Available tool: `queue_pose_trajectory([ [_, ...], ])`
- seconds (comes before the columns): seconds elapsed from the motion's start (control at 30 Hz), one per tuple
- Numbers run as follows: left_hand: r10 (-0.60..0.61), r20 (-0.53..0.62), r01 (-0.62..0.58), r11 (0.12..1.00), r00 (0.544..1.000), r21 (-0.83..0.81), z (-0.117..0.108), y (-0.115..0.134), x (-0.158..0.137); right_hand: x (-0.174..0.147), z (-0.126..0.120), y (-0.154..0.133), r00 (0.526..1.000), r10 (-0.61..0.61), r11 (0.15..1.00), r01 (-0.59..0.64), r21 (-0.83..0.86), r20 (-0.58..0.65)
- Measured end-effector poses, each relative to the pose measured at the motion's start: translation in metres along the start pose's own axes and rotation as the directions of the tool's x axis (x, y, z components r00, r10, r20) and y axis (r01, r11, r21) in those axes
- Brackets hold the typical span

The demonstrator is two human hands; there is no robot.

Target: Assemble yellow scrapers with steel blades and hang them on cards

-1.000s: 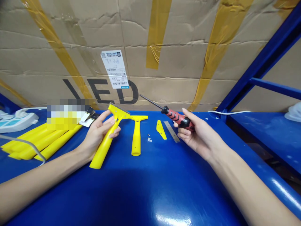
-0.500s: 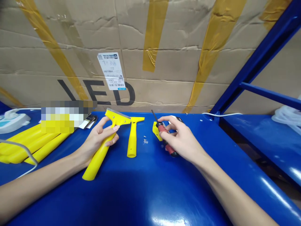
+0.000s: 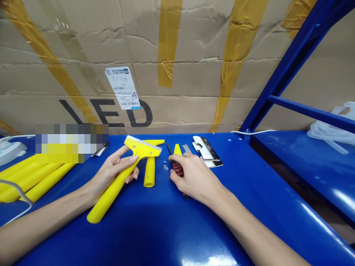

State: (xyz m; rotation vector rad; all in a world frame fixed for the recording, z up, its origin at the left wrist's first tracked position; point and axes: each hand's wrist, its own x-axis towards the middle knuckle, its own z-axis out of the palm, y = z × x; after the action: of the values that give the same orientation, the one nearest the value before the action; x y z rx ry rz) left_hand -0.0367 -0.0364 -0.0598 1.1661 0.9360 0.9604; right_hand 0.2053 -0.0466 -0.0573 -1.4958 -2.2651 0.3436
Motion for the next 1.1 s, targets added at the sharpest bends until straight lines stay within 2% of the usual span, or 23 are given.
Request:
queue_pose_trajectory([
  [0.07, 0.015, 0.019, -0.015, 1.0, 1.0, 0.011, 0.001, 0.005, 0.001, 0.001, -0.006, 0.001, 0.999, 0.026, 1.0, -0.026, 0.017, -0.027],
  [0.13, 0.029, 0.059, -0.031, 0.999, 0.998, 0.034, 0.004, 0.013, 0.005, 0.003, -0.018, 0.006, 0.987, 0.107, 0.994, -0.105, 0.027, -0.116],
  [0.2, 0.03, 0.113, -0.037, 0.997, 0.993, 0.065, 0.01, 0.023, 0.01, 0.005, -0.032, 0.017, 0.935, 0.216, 0.975, -0.224, 0.003, -0.282],
  [0.27, 0.005, 0.143, -0.018, 0.996, 0.99, 0.091, 0.019, 0.03, 0.018, 0.006, -0.043, 0.033, 0.882, 0.265, 0.947, -0.315, -0.068, -0.389],
  [0.3, -0.023, 0.158, 0.009, 0.996, 0.987, 0.093, 0.025, 0.033, 0.022, 0.007, -0.046, 0.042, 0.877, 0.285, 0.931, -0.35, -0.107, -0.388],
  [0.4, -0.056, 0.204, 0.037, 0.995, 0.977, 0.098, 0.044, 0.033, 0.034, 0.007, -0.048, 0.062, 0.947, 0.255, 0.929, -0.296, -0.224, -0.193],
  [0.47, -0.059, 0.204, 0.04, 0.995, 0.977, 0.094, 0.054, 0.029, 0.039, 0.006, -0.047, 0.067, 0.965, 0.244, 0.92, -0.263, -0.29, -0.099],
  [0.53, -0.06, 0.198, 0.046, 0.996, 0.978, 0.073, 0.062, 0.026, 0.042, 0.005, -0.046, 0.065, 0.971, 0.232, 0.917, -0.239, -0.319, -0.059],
  [0.63, -0.066, 0.18, 0.061, 0.998, 0.981, 0.036, 0.067, 0.023, 0.043, 0.006, -0.048, 0.061, 0.971, 0.228, 0.917, -0.238, -0.319, -0.07],
  [0.73, -0.078, 0.104, 0.08, 0.997, 0.992, -0.021, 0.067, 0.024, 0.043, 0.006, -0.05, 0.062, 0.967, 0.225, 0.904, -0.253, -0.346, -0.121],
  [0.8, -0.099, 0.048, 0.104, 0.987, 0.994, -0.12, 0.066, 0.027, 0.043, 0.006, -0.051, 0.063, 0.965, 0.201, 0.89, -0.252, -0.379, -0.169],
  [0.87, -0.098, 0.012, 0.098, 0.962, 0.995, -0.255, 0.064, 0.032, 0.043, 0.005, -0.052, 0.061, 0.95, 0.133, 0.896, -0.237, -0.376, -0.282],
  [0.93, -0.051, -0.02, 0.04, 0.927, 0.998, -0.374, 0.062, 0.037, 0.043, 0.005, -0.052, 0.055, 0.882, 0.056, 0.942, -0.202, -0.268, -0.467],
  [1.0, 0.031, -0.05, -0.05, 0.893, 0.998, -0.448, 0.058, 0.043, 0.044, 0.005, -0.052, 0.048, 0.793, 0.086, 0.991, -0.131, -0.03, -0.604],
  [1.03, 0.074, -0.069, -0.098, 0.879, 0.995, -0.466, 0.056, 0.045, 0.045, 0.005, -0.052, 0.044, 0.778, 0.146, 0.988, -0.088, 0.125, -0.61],
  [1.1, 0.144, -0.116, -0.183, 0.858, 0.983, -0.479, 0.051, 0.047, 0.047, 0.006, -0.05, 0.038, 0.834, 0.253, 0.891, -0.003, 0.454, -0.49],
])
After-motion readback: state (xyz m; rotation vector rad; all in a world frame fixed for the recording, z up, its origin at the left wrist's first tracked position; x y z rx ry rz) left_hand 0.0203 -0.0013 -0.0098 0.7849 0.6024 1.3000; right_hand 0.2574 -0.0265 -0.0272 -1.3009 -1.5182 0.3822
